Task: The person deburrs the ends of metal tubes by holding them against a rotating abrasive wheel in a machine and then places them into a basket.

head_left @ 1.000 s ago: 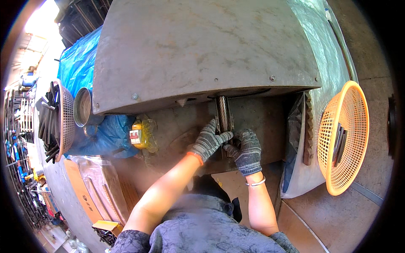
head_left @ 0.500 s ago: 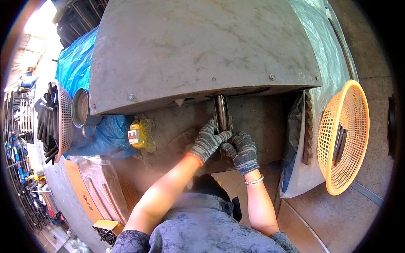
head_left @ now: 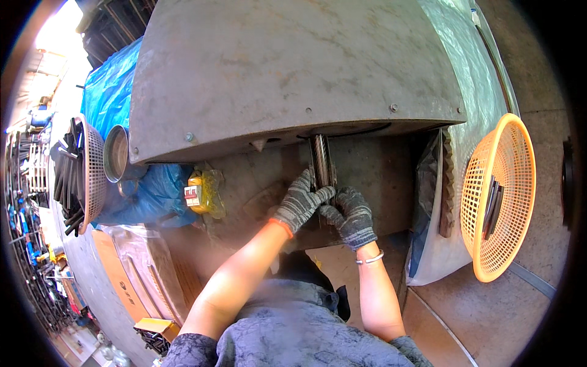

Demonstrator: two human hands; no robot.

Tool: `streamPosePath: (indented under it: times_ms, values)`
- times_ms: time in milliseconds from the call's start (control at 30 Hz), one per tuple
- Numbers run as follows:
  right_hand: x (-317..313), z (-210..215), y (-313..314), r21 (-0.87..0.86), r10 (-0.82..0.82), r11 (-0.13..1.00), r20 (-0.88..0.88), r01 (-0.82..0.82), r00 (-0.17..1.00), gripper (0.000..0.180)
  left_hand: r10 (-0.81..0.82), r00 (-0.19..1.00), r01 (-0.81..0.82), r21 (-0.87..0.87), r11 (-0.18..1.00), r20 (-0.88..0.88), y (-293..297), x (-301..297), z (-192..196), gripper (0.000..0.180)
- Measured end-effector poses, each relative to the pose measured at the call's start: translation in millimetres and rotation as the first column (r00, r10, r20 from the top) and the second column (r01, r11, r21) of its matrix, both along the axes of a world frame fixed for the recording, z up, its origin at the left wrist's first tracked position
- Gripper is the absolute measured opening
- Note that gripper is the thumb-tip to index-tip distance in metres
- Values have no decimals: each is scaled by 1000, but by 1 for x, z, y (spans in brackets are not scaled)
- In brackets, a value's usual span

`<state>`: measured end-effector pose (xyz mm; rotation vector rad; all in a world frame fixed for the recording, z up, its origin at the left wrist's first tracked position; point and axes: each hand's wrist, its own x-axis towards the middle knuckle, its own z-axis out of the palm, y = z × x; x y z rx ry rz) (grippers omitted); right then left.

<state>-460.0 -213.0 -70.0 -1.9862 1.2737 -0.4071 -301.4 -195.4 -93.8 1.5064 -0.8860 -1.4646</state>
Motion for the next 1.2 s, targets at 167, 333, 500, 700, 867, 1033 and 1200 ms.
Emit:
streamPosePath:
  times_ms: [167,333,500,700,867,1033,1200]
  values:
    - [0,0,0,-3,13,1000,-62,-13,998,20,-8,1000,8,23,1000,-20,-2,-1,8,46]
    - [-3,1,-1,-16,28,1000,36,-27,999,21,-25,996,22,32,999,88,-3,0,12,47]
    - [1,0,0,71,-20,997,-51,24,998,26,-40,999,40,20,999,3,-2,1,0,49]
    - [-1,-1,1,43,-4,999,23,3,1000,26,-29,997,26,46,999,65,-2,1,12,54]
    - [-2,-10,3,114,-71,991,65,63,995,28,-18,1000,18,27,999,3,-3,2,9,58]
    - [2,-7,4,92,-63,994,-21,64,998,26,-13,1000,13,2,1000,8,-2,1,10,56]
    - [0,-1,-1,107,-42,994,49,37,998,34,-40,999,40,46,998,-12,-3,4,10,56]
